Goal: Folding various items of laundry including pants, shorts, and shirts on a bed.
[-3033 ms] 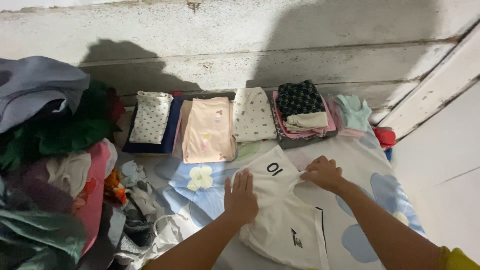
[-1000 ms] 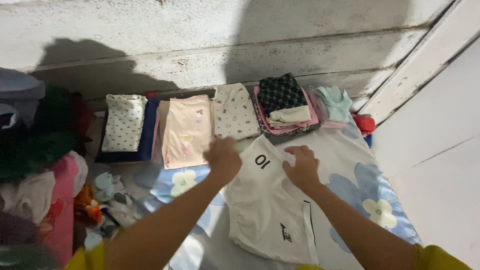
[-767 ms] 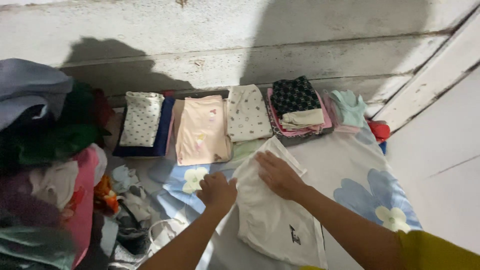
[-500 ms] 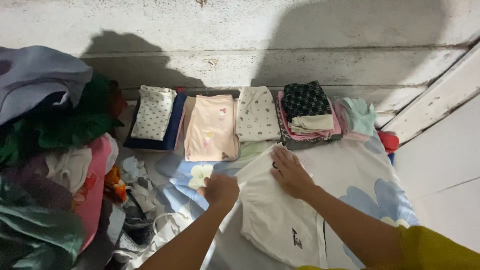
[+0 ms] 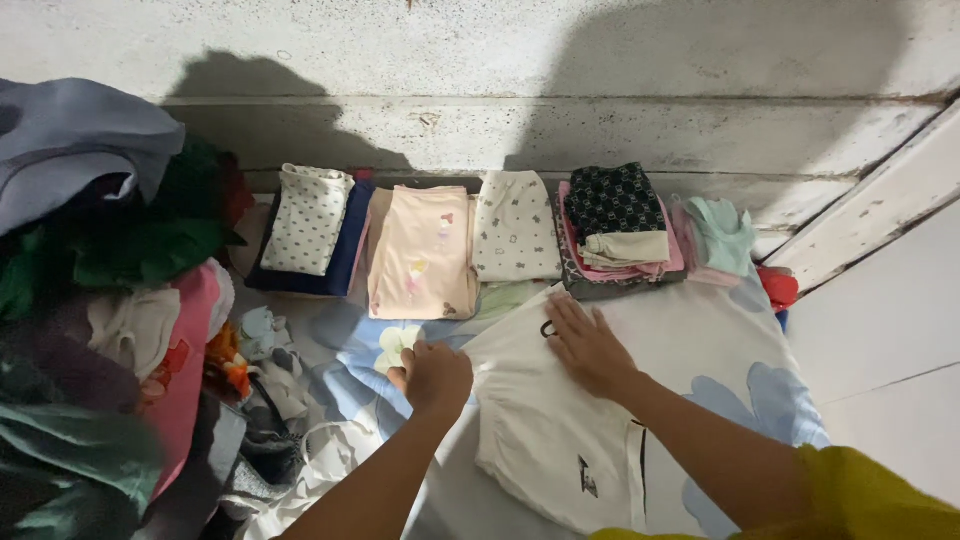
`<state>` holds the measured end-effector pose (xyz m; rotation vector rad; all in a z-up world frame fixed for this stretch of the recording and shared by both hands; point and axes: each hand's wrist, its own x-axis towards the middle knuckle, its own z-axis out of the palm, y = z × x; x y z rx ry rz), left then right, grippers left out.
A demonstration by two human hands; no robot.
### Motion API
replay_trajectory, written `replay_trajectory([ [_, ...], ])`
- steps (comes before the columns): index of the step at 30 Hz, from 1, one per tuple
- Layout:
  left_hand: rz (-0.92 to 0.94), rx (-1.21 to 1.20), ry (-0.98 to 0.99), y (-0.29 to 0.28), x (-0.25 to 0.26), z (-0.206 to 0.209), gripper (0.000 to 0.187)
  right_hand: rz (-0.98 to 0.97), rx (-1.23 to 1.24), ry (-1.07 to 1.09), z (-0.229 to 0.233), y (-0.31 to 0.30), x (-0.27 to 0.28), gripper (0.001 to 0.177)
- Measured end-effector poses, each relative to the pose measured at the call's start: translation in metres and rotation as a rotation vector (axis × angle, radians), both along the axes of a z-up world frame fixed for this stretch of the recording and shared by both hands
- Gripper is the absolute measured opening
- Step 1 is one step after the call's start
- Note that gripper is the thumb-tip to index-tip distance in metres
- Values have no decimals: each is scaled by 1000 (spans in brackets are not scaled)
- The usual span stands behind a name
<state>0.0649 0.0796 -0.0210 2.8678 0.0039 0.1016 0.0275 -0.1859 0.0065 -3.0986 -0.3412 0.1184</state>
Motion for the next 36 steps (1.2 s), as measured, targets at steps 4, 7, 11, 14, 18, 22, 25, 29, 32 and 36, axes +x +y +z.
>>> replay_trajectory([
  [4,-23,-48,26,0,0,3,32,-68,116,73,9,36,2,68],
  [7,-28,-62,-16,3,0,4,32,180,166,98,17,57,1,67],
  [11,5,8,-17,7,5,3,32,147,217,171,19,46,8,67],
  [14,4,64,9,8,6,2,35,157,-143,55,6,20,13,56],
  [18,-122,-4,31,0,-28,61,41,-53,213,13,-4,16,7,62],
  [22,-416,-77,-247,2,-67,8,46,213,234,-211,5,37,-31,63],
  [25,-501,-22,-330,10,-82,10,55,155,248,182,16,35,-49,61],
  [29,-523,-38,-223,19,-83,12,61,-21,135,43,-6,-12,-50,59],
  [32,-648,-98,-268,33,-90,33,59,-95,100,-57,3,-23,-65,62],
  [36,-1065,-294,179,52,-100,71,42,38,338,-140,26,13,-116,69],
])
